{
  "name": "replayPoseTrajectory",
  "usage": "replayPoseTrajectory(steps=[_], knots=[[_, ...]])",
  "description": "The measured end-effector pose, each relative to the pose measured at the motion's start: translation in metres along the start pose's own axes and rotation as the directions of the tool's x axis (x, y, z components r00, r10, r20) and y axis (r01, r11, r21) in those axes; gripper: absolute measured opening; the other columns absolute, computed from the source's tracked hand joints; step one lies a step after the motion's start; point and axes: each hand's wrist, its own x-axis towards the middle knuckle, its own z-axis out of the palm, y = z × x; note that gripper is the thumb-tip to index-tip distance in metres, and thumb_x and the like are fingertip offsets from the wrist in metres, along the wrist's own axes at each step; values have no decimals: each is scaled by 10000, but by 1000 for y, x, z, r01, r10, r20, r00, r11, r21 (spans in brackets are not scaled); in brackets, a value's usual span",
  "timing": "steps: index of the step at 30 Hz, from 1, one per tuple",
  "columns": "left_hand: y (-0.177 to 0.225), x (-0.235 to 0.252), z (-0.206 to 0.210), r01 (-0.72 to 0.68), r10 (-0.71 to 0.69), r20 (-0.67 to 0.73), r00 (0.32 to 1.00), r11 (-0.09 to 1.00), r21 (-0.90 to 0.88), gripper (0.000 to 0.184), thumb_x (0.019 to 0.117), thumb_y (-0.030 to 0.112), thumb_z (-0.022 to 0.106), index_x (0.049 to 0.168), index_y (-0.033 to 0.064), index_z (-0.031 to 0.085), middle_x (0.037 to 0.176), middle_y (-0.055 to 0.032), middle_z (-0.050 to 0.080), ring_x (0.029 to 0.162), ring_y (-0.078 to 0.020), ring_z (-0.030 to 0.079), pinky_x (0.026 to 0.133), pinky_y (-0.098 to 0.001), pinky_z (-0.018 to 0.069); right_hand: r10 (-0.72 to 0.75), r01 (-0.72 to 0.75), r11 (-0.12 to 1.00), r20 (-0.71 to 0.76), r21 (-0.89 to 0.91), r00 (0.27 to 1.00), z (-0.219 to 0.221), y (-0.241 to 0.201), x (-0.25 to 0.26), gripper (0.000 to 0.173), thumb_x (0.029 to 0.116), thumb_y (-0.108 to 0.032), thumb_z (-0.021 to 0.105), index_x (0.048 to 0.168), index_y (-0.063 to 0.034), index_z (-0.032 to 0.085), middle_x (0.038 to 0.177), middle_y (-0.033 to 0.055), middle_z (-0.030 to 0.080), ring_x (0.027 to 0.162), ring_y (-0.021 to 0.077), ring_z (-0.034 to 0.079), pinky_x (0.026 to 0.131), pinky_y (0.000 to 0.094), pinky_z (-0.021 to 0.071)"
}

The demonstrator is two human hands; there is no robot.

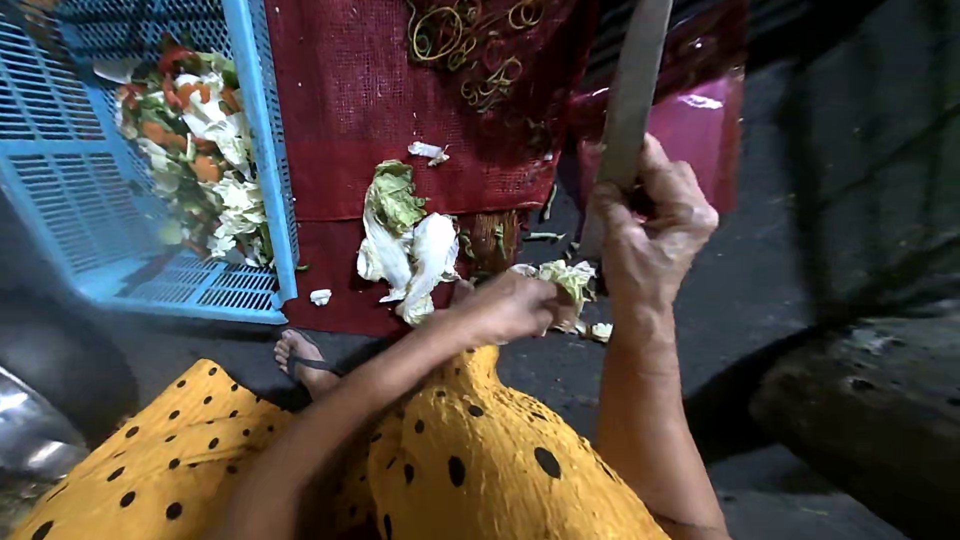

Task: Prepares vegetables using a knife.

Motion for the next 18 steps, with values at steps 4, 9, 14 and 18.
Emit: replayPoseTrajectory(steps=[4,9,14,18], knots=[[-17,-25,-73,-35,-89,-482,872,970,-242,301,1050,98,540,1307,-39,616,1183,-164,688,916,-176,702,826,-358,602,-137,164,971,158,-176,978,17,-8,-5,438,1017,-85,569,1454,-102,578,1127,220,639,837,323,658,668,475,555],[-32,-53,-139,128,-159,-873,460,985,-112,343,1019,169,588,1338,44,593,1158,-111,683,916,-158,681,795,-351,576,-273,373,854,298,-363,915,72,-6,24,432,989,-34,544,1372,-191,668,1095,237,685,955,468,665,655,599,499],[-20,-16,-122,573,-72,-761,645,704,419,554,990,387,651,1452,93,568,1306,-207,650,1025,-417,690,819,-604,537,-243,335,877,285,-345,927,71,-19,58,434,988,-44,515,1366,-184,677,1122,238,680,938,448,678,681,601,512],[-44,13,-123,549,62,-700,711,574,608,370,1018,302,600,1281,47,653,1241,-236,640,831,-419,703,688,-563,560,-199,257,929,225,-266,954,53,-15,51,410,995,-76,534,1360,-186,684,1091,209,688,891,389,682,698,568,517]])
